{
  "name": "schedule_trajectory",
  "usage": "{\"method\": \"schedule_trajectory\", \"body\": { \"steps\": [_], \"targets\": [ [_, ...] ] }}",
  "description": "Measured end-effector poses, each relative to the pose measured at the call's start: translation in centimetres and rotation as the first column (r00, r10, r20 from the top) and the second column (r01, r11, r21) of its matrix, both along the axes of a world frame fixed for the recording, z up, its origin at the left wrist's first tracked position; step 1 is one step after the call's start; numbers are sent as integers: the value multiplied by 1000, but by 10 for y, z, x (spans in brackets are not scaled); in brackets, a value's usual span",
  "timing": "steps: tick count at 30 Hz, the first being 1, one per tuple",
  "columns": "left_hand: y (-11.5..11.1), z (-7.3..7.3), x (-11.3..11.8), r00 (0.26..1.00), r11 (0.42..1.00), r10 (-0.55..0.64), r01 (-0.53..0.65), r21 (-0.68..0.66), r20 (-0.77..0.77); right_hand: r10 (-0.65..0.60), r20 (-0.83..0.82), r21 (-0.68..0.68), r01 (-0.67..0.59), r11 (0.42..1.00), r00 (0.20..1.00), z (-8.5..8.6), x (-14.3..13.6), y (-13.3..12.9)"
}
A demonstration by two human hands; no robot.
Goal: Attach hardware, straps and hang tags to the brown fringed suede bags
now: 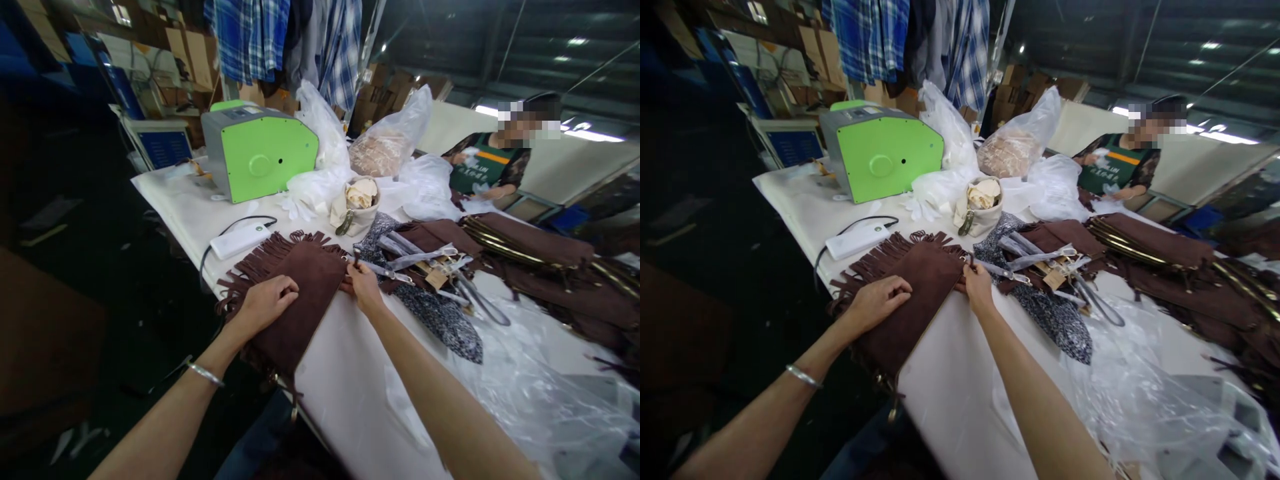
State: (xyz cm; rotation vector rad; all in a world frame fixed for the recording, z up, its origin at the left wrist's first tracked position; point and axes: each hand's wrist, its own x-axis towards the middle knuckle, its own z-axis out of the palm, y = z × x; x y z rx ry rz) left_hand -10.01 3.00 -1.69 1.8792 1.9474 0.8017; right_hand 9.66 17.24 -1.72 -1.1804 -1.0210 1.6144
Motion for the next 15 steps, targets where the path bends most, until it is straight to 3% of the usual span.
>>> {"method": "schedule_trajectory", "body": {
  "steps": [7, 10, 15],
  "targets": [
    [-5, 0, 2, 999, 1000, 2, -3, 25, 35, 46, -137, -81, -58, 995, 989, 13, -3, -17],
    [-7, 1, 3, 998, 998, 11, -14, 58, 55, 119, -129, -43, -125, 991, 985, 22, -12, -41],
    [-9, 8, 2, 993, 992, 10, -24, 120, 116, 141, -136, 120, -125, 985, 981, 38, -31, -71]
  ]
}}
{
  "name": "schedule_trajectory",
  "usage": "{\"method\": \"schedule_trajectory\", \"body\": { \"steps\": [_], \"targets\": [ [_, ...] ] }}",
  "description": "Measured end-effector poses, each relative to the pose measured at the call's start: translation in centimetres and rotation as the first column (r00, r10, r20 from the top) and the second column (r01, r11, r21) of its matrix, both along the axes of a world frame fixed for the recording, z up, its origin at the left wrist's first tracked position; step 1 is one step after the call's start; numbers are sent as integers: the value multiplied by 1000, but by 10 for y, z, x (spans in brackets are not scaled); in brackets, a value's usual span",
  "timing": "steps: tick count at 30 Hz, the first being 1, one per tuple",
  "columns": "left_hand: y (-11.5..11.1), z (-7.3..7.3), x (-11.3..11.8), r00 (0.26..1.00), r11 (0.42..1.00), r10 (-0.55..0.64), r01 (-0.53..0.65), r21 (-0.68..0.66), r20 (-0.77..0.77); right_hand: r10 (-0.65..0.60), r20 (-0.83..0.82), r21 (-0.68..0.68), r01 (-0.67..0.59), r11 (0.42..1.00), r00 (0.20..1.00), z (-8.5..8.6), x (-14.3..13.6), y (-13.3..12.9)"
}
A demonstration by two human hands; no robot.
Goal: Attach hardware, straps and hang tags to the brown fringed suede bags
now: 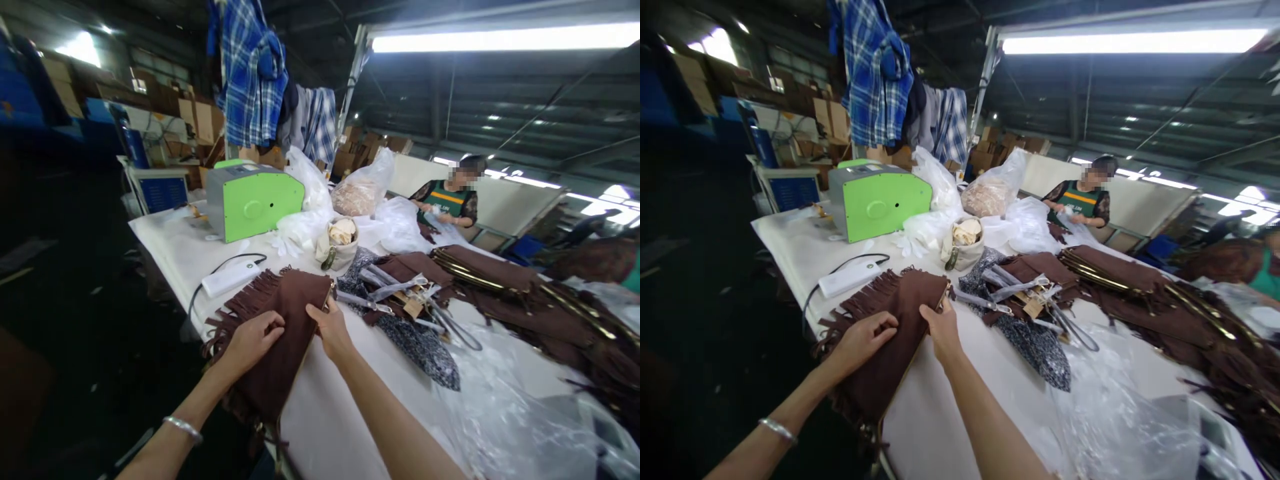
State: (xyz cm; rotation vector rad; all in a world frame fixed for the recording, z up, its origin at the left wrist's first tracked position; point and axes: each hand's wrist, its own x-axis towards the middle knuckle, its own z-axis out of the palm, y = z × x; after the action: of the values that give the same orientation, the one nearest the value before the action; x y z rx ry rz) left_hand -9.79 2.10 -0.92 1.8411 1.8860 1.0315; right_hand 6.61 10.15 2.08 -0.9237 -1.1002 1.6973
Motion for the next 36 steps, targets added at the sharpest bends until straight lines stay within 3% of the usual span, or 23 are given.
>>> {"method": "schedule_trajectory", "body": {
  "steps": [3, 6, 12, 15, 21, 24, 27, 30, 33, 36],
  "targets": [
    [-13, 11, -2, 995, 998, 0, -6, 56, 96, 81, -54, 195, -69, 978, 995, 26, -6, -14],
    [-38, 20, -3, 961, 997, 12, -34, 76, 276, 166, -22, 389, -144, 910, 986, 61, -11, -30],
    [-91, 24, 10, 885, 1000, -16, 7, 20, 466, 79, 207, 628, -194, 754, 975, 118, -18, -40],
    [-108, 20, 17, 852, 999, -36, 41, 2, 522, 78, 287, 666, -258, 700, 955, 146, -24, -33],
    [-106, -3, 46, 736, 984, -92, 171, -52, 670, 251, 248, 607, -352, 713, 936, 188, -51, -25],
    [-98, -3, 68, 625, 984, -132, 177, 25, 770, 248, 187, 588, -311, 747, 951, 192, -63, -22],
    [-98, 5, 80, 436, 987, -108, 156, 43, 894, 217, 168, 556, -274, 785, 962, 190, -67, -9],
    [-108, 9, 79, 365, 992, -36, 126, -11, 930, 176, 245, 474, -276, 836, 953, 180, -63, 16],
    [-118, 2, 73, 346, 992, -49, 125, 6, 937, 125, 333, 368, -250, 896, 935, 150, -55, 41],
    [-118, -11, 69, 298, 992, -27, 128, -12, 954, 70, 418, 301, -211, 930, 906, 99, -43, 57]
  ]
}}
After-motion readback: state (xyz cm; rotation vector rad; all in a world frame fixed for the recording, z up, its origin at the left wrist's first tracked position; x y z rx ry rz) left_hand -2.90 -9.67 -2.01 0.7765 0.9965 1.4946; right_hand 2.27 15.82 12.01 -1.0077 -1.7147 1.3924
